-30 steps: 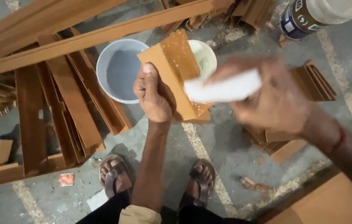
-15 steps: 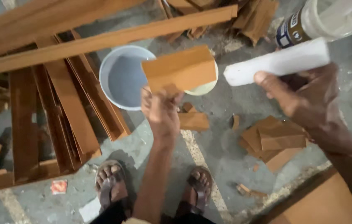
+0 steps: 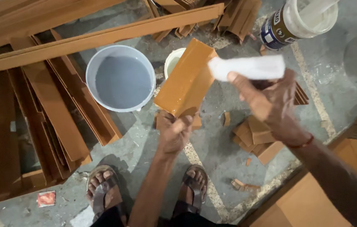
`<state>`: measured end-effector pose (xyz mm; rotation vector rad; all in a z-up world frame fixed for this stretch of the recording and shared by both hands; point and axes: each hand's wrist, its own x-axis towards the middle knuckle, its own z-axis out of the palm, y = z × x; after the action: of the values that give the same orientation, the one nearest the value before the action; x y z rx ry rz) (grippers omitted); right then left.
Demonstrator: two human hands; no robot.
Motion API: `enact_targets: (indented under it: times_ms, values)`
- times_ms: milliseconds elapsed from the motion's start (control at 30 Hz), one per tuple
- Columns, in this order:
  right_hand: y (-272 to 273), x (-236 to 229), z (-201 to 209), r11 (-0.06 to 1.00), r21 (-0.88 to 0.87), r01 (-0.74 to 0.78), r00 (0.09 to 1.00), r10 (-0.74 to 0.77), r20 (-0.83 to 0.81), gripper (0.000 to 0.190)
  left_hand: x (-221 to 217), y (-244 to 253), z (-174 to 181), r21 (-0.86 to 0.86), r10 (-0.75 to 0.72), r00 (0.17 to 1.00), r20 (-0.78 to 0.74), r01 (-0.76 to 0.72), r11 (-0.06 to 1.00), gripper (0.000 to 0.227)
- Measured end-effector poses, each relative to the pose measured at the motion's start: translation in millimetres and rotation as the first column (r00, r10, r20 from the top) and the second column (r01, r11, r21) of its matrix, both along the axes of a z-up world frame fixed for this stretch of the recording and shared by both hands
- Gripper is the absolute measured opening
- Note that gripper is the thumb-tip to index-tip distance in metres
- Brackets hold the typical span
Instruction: The person repeatedly applies a white adhesive from a tube onto small rectangular wooden pieces. They hold each piece in the left hand and squeeze the tube with the right hand to dispense glue, then place the treated pieces on the floor. The process is repeated for multiple pieces throughout the clip.
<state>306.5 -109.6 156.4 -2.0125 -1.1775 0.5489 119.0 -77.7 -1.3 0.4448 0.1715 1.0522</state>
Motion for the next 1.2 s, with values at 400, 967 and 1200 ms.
enact_targets:
  times_ms: [400, 967, 1200]
  values:
    - [-3.7, -9.0, 39.9, 0.985, 0.166, 0.044, 0.996, -0.055, 0.065, 0.037, -2.6, -8.1, -10.4, -0.248, -0.008, 0.986, 0.168, 0.05, 0.968, 0.037]
    - [-6.1, -33.0, 7.6, 0.942, -0.016, -0.334, 0.882, 0.318, 0.347, 0.037, -14.8, 8.0, -21.0, -0.171, -0.197, 0.918, 0.344, 0.268, 0.948, 0.055]
    - [6.0, -21.5, 9.0, 0.825, 0.154, -0.544, 0.759, 0.406, 0.508, 0.033, -20.2, 14.0, 2.3, -0.278, -0.146, 0.966, 0.213, 0.203, 0.939, 0.043]
